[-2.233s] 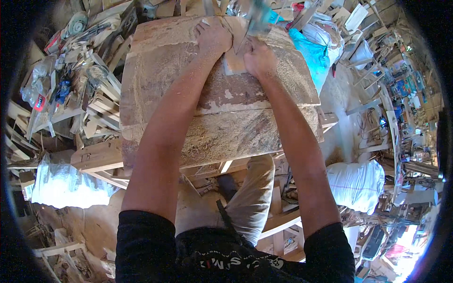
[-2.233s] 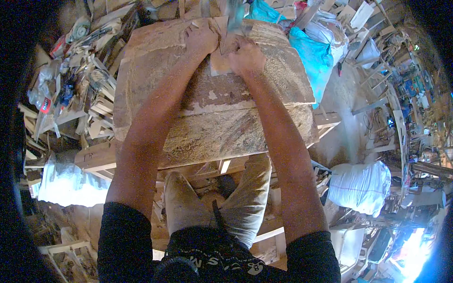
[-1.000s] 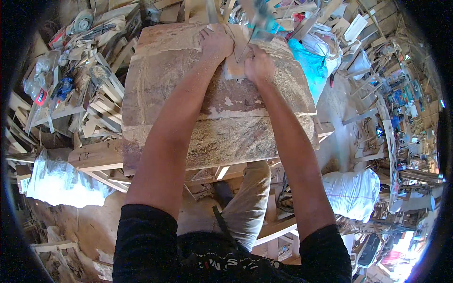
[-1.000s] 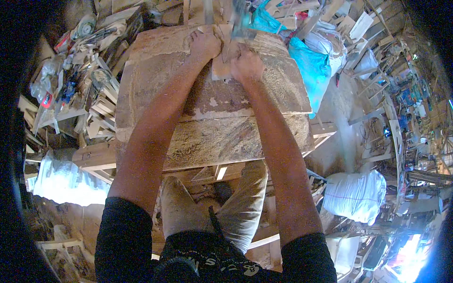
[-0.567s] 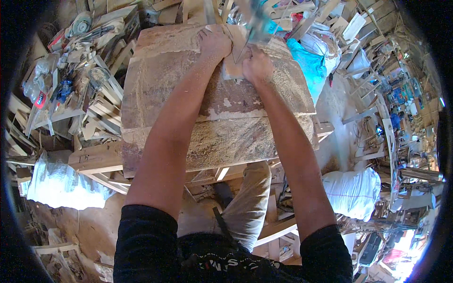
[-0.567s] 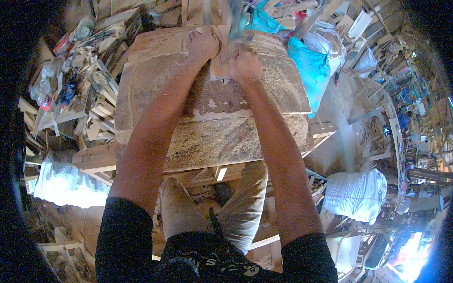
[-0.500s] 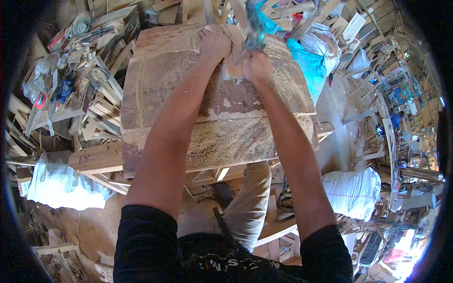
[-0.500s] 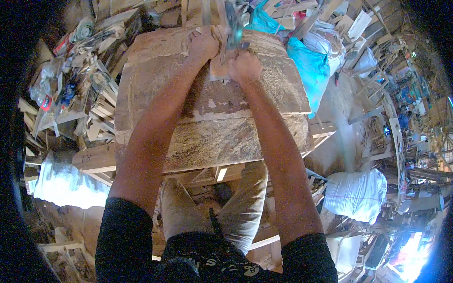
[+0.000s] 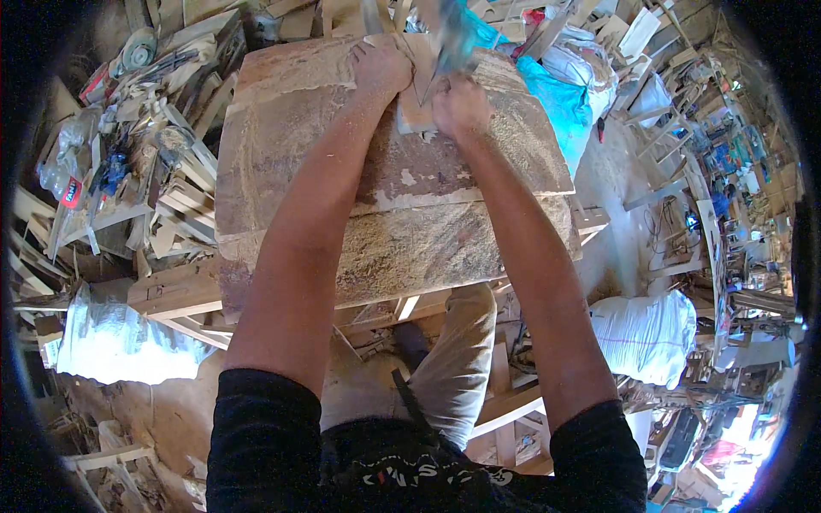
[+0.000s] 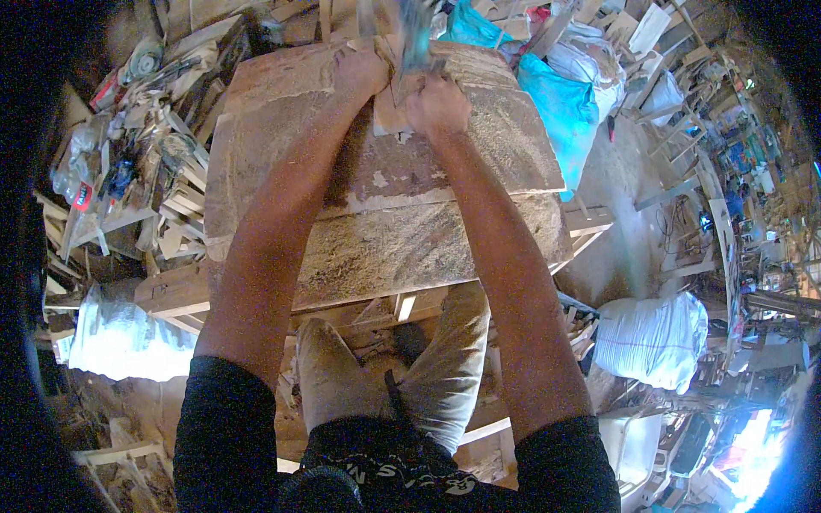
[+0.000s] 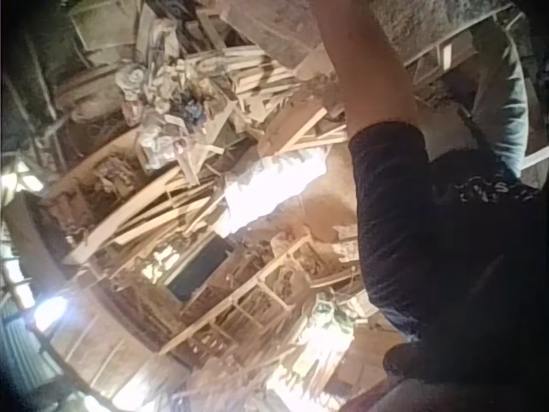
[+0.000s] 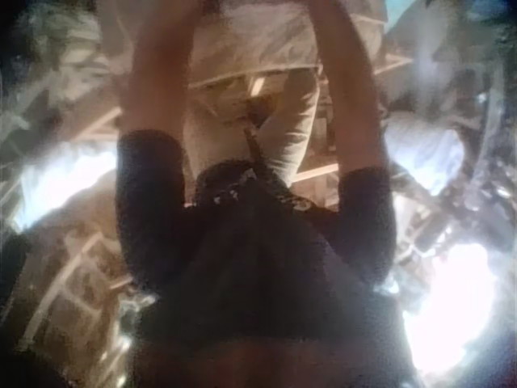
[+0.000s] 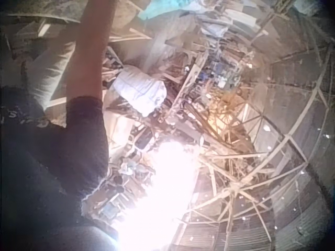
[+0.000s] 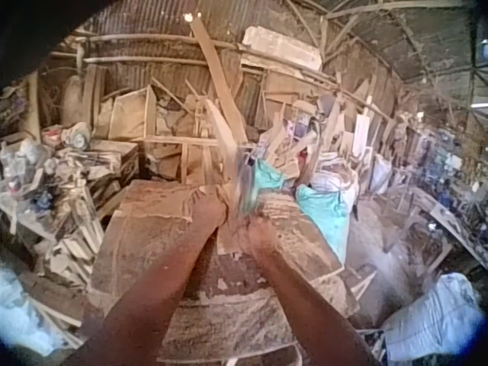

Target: The person cuts a wooden piece along a marked line using a scroll saw.

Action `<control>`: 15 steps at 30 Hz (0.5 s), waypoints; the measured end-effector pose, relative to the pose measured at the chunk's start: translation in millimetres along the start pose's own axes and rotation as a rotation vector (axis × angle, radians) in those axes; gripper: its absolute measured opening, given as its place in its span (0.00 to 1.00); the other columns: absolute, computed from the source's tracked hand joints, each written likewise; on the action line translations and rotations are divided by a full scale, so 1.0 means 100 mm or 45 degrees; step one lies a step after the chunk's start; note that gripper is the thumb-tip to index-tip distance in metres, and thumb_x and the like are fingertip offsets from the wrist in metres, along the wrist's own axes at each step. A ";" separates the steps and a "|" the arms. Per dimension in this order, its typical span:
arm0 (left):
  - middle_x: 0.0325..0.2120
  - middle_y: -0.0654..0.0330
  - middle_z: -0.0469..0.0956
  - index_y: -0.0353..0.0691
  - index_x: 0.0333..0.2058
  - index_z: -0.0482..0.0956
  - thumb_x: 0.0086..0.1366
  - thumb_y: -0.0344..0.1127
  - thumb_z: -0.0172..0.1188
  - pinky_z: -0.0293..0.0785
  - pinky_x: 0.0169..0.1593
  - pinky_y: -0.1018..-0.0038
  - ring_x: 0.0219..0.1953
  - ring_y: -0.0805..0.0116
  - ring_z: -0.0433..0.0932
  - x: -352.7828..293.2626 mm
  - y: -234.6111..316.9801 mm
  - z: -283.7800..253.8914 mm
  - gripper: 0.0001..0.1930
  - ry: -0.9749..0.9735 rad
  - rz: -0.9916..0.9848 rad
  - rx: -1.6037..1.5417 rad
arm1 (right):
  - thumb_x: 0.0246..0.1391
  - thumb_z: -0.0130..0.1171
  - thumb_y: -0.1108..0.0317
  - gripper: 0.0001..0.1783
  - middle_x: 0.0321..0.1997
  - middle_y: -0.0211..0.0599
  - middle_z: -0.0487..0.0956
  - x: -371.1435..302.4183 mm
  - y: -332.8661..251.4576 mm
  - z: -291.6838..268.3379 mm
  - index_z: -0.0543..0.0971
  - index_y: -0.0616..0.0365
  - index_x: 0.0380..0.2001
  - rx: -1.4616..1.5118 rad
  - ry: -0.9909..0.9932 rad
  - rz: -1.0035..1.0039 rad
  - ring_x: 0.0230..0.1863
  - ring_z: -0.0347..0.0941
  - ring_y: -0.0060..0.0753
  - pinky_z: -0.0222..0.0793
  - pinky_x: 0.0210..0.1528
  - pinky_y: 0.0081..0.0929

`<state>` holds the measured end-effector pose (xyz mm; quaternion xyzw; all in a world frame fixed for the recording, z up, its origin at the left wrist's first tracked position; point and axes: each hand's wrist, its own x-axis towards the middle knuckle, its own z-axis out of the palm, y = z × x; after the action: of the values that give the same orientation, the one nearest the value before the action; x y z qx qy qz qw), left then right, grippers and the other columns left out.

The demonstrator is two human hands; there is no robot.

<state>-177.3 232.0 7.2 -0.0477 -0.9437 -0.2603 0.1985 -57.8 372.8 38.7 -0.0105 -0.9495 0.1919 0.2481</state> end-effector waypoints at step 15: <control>0.61 0.21 0.64 0.35 0.62 0.70 0.66 0.46 0.55 0.51 0.71 0.39 0.68 0.24 0.59 0.04 -0.01 0.16 0.29 0.004 0.016 0.010 | 0.52 0.55 0.61 0.22 0.48 0.61 0.83 0.03 0.08 0.00 0.82 0.56 0.49 -0.103 -0.154 0.045 0.50 0.80 0.66 0.76 0.56 0.59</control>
<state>-187.1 239.1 -4.3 -0.0524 -0.9441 -0.2553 0.2019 -61.4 380.5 36.8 -0.0256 -0.9694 0.1582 0.1861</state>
